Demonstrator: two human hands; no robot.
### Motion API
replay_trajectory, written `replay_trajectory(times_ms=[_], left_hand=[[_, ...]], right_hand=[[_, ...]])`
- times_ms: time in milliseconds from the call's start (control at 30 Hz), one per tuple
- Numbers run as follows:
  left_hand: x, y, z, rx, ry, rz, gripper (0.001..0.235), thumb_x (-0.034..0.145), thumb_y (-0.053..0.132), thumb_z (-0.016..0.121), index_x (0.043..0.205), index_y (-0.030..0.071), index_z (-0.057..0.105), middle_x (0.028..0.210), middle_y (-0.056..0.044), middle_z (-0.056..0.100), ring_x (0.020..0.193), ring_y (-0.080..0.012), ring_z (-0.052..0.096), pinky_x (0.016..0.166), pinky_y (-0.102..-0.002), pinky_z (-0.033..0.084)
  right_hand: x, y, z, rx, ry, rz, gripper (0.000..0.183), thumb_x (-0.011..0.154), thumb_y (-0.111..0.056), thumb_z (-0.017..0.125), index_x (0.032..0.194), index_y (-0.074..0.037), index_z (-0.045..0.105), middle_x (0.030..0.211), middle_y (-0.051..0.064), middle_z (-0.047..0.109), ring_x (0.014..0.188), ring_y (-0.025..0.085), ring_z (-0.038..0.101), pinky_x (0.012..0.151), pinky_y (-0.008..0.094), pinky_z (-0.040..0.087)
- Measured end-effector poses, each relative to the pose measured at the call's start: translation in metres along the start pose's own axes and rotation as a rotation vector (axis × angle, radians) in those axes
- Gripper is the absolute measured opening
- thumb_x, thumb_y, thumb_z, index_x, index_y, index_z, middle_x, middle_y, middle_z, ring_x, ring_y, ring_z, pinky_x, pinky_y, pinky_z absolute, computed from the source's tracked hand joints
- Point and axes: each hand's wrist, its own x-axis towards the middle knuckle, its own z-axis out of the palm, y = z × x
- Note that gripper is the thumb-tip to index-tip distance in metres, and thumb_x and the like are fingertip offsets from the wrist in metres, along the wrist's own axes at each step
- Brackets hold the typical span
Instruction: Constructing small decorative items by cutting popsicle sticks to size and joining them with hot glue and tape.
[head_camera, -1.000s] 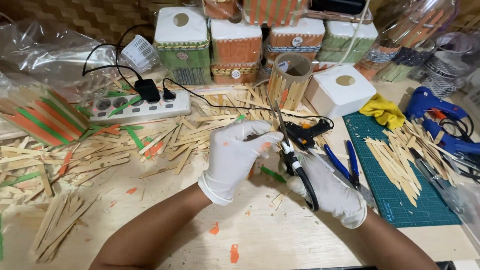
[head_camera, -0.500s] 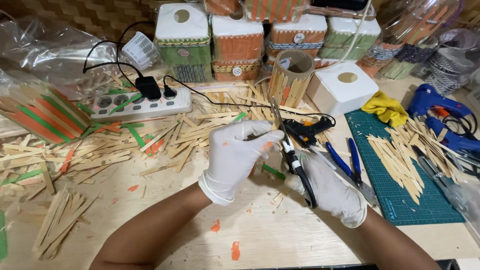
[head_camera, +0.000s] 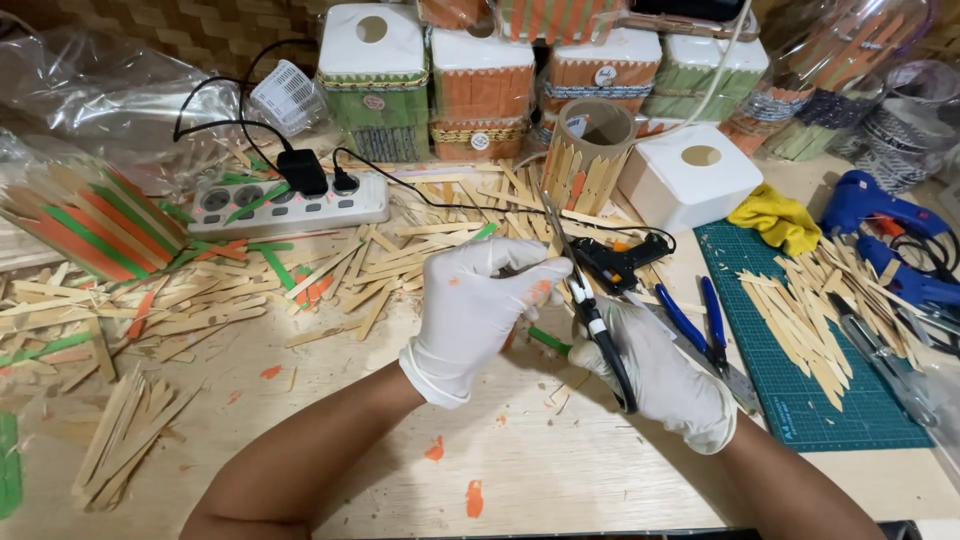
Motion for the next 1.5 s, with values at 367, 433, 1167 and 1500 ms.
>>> replay_trajectory(times_ms=[367,433,1167,1500], left_hand=[[0.009,-0.012,0.004,0.016,-0.039,-0.064,0.017,0.091,0.016,0.076,0.098,0.002,0.073,0.070,-0.016,0.074,0.051,-0.0087,0.061,0.036,-0.019,0.043],[0.010,-0.023,0.002,-0.008,-0.051,-0.109,0.017,0.096,0.020,0.070,0.101,0.004,0.073,0.075,-0.017,0.075,0.052,-0.0111,0.062,0.030,-0.021,0.040],[-0.003,-0.002,-0.001,0.170,0.076,0.367,0.009,0.084,0.011,0.084,0.092,0.007,0.080,0.069,-0.007,0.070,0.071,-0.0101,0.064,0.081,-0.028,0.056],[-0.017,0.004,0.007,0.137,-0.002,0.263,0.004,0.080,0.008,0.083,0.081,0.009,0.080,0.060,-0.006,0.072,0.059,-0.0135,0.065,0.070,-0.026,0.054]], right_hand=[[-0.006,0.004,0.014,0.218,0.192,0.035,0.049,0.092,-0.053,0.067,0.073,-0.009,0.059,0.059,0.000,0.057,0.062,0.014,0.053,0.062,0.030,0.048],[-0.002,0.005,0.013,0.199,0.207,0.030,0.044,0.097,-0.043,0.066,0.076,-0.005,0.060,0.061,0.001,0.060,0.064,0.015,0.056,0.062,0.031,0.051],[-0.010,0.015,0.039,0.135,0.087,-0.135,0.068,0.077,-0.076,0.065,0.097,-0.012,0.066,0.074,0.006,0.060,0.069,0.025,0.064,0.069,0.038,0.055],[-0.020,0.042,0.060,0.007,0.196,-0.010,0.073,0.081,-0.071,0.066,0.115,-0.006,0.066,0.098,0.022,0.072,0.095,0.042,0.072,0.085,0.055,0.056]])
